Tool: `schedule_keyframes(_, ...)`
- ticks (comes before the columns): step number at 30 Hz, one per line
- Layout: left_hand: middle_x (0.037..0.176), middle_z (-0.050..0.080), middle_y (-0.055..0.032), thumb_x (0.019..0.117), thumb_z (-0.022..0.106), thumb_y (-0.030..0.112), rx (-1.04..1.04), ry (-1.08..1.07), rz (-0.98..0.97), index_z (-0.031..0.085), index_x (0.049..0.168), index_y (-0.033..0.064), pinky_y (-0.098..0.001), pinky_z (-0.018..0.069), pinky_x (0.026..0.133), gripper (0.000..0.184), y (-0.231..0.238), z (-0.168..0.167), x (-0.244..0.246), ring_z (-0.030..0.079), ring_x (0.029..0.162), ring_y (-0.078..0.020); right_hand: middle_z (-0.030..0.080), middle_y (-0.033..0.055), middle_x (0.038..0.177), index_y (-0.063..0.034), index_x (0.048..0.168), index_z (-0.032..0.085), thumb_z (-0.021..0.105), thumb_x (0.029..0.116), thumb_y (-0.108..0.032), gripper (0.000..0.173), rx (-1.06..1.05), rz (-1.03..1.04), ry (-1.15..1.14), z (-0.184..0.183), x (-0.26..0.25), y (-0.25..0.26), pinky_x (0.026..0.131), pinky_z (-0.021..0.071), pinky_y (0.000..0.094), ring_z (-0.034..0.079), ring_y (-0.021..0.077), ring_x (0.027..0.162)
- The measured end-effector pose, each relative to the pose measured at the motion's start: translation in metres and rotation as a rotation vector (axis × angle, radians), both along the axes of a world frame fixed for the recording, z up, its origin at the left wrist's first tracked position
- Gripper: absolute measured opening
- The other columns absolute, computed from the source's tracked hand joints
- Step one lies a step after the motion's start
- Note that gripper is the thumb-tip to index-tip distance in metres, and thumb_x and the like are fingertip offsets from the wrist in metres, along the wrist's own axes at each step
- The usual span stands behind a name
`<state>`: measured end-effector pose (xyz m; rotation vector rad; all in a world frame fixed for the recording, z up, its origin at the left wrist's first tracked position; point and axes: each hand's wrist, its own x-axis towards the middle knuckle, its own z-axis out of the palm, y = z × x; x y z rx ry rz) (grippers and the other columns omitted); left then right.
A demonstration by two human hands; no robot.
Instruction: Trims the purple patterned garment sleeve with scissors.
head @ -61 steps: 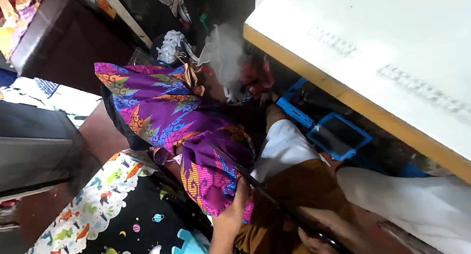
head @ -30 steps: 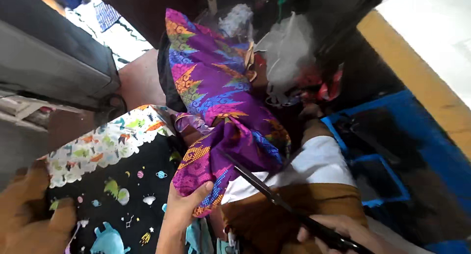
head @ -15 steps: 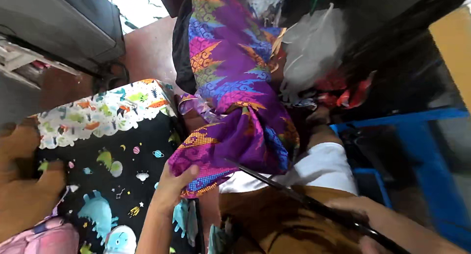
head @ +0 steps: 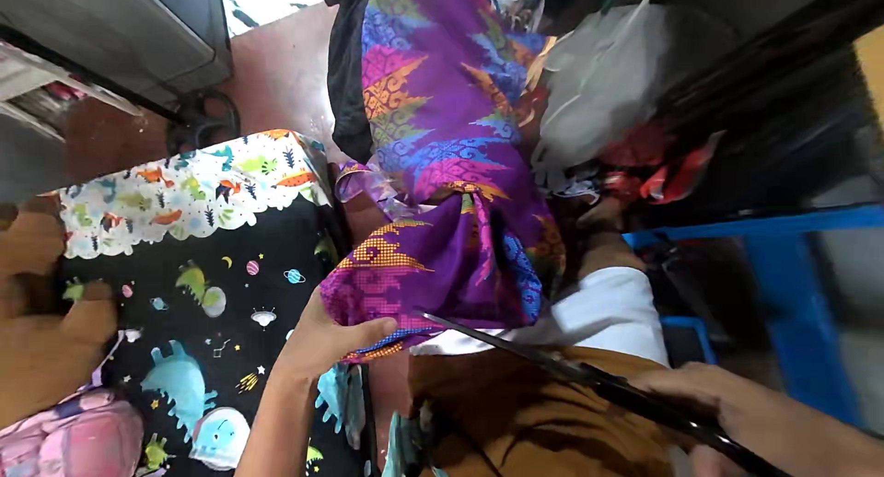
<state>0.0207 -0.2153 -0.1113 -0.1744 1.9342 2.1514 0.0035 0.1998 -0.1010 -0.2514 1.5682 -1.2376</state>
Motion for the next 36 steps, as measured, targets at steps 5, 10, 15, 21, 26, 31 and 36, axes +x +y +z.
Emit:
schedule_keyframes(5, 0.105, 0.076, 0.0132, 0.0768, 0.086, 0.014, -0.047, 0.032, -0.007, 0.068, 0.115, 0.0236, -0.0246, 0.0611, 0.088, 0.043, 0.002, 0.0, 0.001, 0.071, 0.097, -0.0015, 0.064, 0.0043, 0.08, 0.0102, 0.108, 0.065, 0.077, 0.0855, -0.027, 0.045, 0.027, 0.023, 0.011, 0.002, 0.0, -0.002, 0.068, 0.0481, 0.0178, 0.055, -0.0011, 0.069)
schedule_keyframes(10, 0.106, 0.075, 0.0137, 0.0771, 0.085, 0.01, -0.081, 0.063, -0.009, 0.067, 0.117, 0.0211, -0.0245, 0.0609, 0.089, 0.045, 0.007, 0.001, 0.004, 0.071, 0.098, -0.0011, 0.062, 0.0013, 0.078, 0.0091, 0.107, 0.065, 0.078, 0.0831, -0.026, 0.044, 0.026, -0.022, -0.005, 0.001, 0.005, -0.007, 0.066, 0.0472, 0.0166, 0.054, -0.0023, 0.067)
schedule_keyframes(15, 0.107, 0.075, 0.0127, 0.0789, 0.085, 0.011, -0.086, 0.088, -0.001, 0.066, 0.119, 0.0198, -0.0248, 0.0609, 0.09, 0.045, 0.011, 0.002, 0.004, 0.071, 0.099, -0.002, 0.065, 0.0068, 0.098, 0.0066, 0.118, 0.062, 0.086, 0.0738, -0.048, 0.074, 0.036, -0.156, 0.064, -0.014, -0.002, -0.016, 0.075, 0.0499, 0.0181, 0.06, 0.0024, 0.084)
schedule_keyframes(21, 0.105, 0.075, 0.0117, 0.0778, 0.084, 0.008, -0.135, 0.105, 0.028, 0.066, 0.117, 0.0168, -0.0251, 0.0616, 0.089, 0.044, 0.018, 0.002, 0.004, 0.072, 0.097, -0.0028, 0.063, 0.0121, 0.107, 0.0083, 0.123, 0.057, 0.09, 0.0669, -0.048, 0.086, 0.023, -0.231, 0.094, -0.019, -0.003, -0.023, 0.076, 0.0499, 0.0185, 0.059, 0.0064, 0.089)
schedule_keyframes(26, 0.104, 0.076, 0.0099, 0.0782, 0.084, 0.009, -0.128, 0.125, 0.112, 0.066, 0.117, 0.0141, -0.0261, 0.0622, 0.087, 0.043, 0.028, 0.0, 0.007, 0.072, 0.095, -0.004, 0.063, 0.0123, 0.102, 0.0112, 0.118, 0.058, 0.088, 0.0726, -0.037, 0.073, -0.016, -0.315, 0.067, -0.02, 0.005, -0.028, 0.073, 0.0495, 0.0162, 0.06, 0.0052, 0.086)
schedule_keyframes(31, 0.1, 0.076, 0.0089, 0.0772, 0.085, 0.007, -0.139, 0.155, 0.243, 0.066, 0.114, 0.0127, -0.026, 0.063, 0.085, 0.042, 0.048, -0.005, 0.011, 0.073, 0.092, -0.0044, 0.064, 0.0129, 0.097, 0.0117, 0.113, 0.061, 0.084, 0.0798, -0.035, 0.061, 0.033, -0.341, -0.003, -0.022, 0.026, -0.028, 0.071, 0.0492, 0.0176, 0.059, 0.0066, 0.082)
schedule_keyframes(36, 0.1, 0.076, 0.0092, 0.0842, 0.083, 0.021, -0.067, 0.132, 0.336, 0.065, 0.117, 0.0152, -0.026, 0.0631, 0.084, 0.037, 0.063, -0.01, 0.02, 0.073, 0.091, -0.0042, 0.066, 0.0147, 0.097, 0.0153, 0.115, 0.059, 0.082, 0.0801, -0.035, 0.065, 0.022, -0.429, -0.064, -0.021, 0.039, -0.032, 0.069, 0.0507, 0.0175, 0.061, 0.0071, 0.08)
